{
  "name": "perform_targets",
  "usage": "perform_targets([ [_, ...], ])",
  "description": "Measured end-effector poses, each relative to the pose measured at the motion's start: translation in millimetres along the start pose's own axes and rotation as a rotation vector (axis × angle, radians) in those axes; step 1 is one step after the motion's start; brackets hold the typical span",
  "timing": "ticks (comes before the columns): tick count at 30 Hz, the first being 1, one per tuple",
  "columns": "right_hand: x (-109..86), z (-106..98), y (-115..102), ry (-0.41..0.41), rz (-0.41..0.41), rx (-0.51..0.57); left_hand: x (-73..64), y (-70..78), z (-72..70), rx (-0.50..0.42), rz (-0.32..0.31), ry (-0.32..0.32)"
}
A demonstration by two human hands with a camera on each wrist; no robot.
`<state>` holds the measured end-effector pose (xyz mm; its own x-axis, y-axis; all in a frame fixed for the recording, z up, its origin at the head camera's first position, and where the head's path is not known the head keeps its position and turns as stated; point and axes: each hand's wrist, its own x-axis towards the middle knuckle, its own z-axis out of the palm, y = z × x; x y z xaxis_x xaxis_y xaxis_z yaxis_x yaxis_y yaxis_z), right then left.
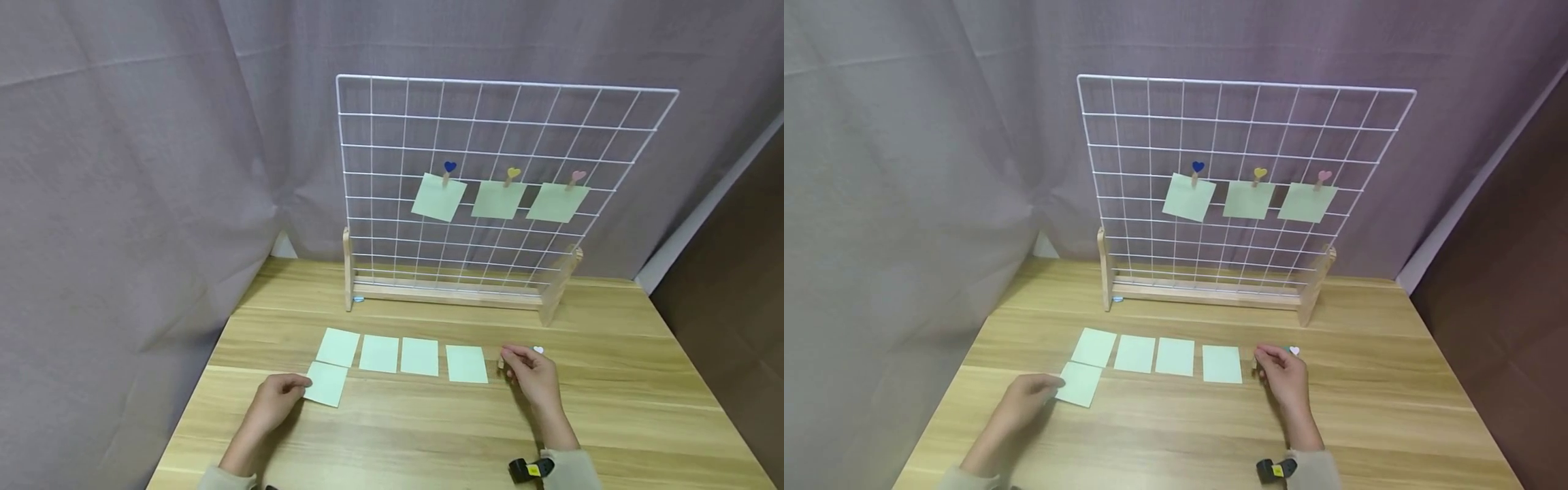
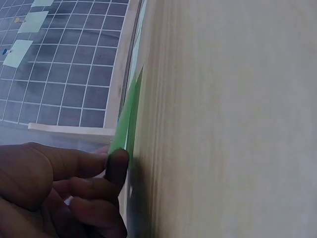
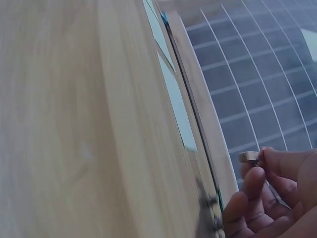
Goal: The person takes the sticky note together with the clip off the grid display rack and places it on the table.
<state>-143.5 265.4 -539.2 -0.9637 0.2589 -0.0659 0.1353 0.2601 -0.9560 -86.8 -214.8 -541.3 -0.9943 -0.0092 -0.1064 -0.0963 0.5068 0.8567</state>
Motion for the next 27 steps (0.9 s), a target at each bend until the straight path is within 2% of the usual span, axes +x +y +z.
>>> perform_targets([
  [4,0.8,-15,4,-0.034,0.053,-0.014,0.9,0.6,2.0,0.024,0.009,-0.012],
  [11,1.9,-32,15,-0.081,0.127,-0.051,2.0,1.9,3.2,0.051,-0.018,-0.020],
  [14,2.6,-33,18,-0.098,0.129,-0.074,2.9,2.3,3.6,0.066,-0.020,-0.025],
  [20,2.9,-29,17,-0.131,0.082,-0.156,2.7,3.9,3.1,0.086,-0.048,-0.029],
  [27,4.4,-27,17,-0.135,0.109,-0.223,2.5,5.6,1.9,0.078,-0.070,-0.039],
])
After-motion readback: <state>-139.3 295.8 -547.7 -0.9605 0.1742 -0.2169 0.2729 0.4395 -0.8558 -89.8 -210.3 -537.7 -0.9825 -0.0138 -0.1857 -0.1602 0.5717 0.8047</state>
